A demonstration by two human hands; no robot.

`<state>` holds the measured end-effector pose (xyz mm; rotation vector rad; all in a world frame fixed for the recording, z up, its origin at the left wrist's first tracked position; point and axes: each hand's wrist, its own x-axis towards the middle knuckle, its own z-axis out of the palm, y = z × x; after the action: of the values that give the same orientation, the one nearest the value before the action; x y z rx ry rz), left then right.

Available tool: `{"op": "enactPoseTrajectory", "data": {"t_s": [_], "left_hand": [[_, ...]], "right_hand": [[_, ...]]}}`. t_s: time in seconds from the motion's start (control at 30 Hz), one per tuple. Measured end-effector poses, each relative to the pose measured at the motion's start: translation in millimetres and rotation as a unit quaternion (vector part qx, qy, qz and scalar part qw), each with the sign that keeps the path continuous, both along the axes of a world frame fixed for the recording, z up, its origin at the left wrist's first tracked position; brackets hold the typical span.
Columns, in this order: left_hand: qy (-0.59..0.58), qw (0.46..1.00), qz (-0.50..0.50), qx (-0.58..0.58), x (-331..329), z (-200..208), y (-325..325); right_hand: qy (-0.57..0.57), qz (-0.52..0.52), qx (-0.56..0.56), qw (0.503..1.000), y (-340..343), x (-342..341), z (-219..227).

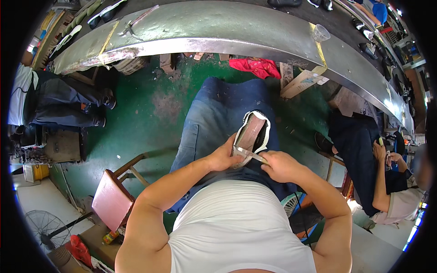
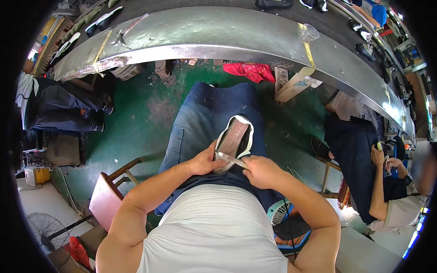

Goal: Manually pulling and stretching the upper of a shoe over a last and securing it using pliers and hammering.

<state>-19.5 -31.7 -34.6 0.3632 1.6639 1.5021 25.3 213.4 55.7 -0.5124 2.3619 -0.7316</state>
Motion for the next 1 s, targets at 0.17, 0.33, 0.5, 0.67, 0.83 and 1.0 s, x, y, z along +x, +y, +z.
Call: {"op": "enactPoseTrajectory", "data": {"t_s": [0.17, 0.33, 0.5, 0.67, 0.83, 1.0], "left_hand": [[0.074, 0.997, -0.011, -0.006, 9.7, -7.4, -2.1], [-0.258, 0.933, 0.108, 0.225, 7.3, 8.8, 9.7], [-0.208, 0.934, 0.29, 0.025, 9.4, -24.6, 23.8], [0.027, 0.928, 0.348, -0.131, -2.9, -34.7, 29.8], [0.11, 0.928, 0.307, -0.18, 1.8, -26.7, 25.1], [0.235, 0.919, 0.261, -0.179, 3.2, -23.4, 26.8]], "right_hand": [[-0.023, 0.036, 0.145, 0.989, -5.6, -14.1, 27.9], [-0.078, 0.113, 0.183, 0.973, -13.1, -39.8, 45.5], [0.011, 0.036, 0.053, 0.998, -11.1, -17.9, -6.6], [0.092, -0.105, -0.022, 0.99, -35.8, 16.7, -32.7], [0.037, -0.043, 0.04, 0.998, -8.2, -7.1, -10.4], [0.172, -0.098, 0.06, 0.978, -2.5, -7.2, -16.9]]}}
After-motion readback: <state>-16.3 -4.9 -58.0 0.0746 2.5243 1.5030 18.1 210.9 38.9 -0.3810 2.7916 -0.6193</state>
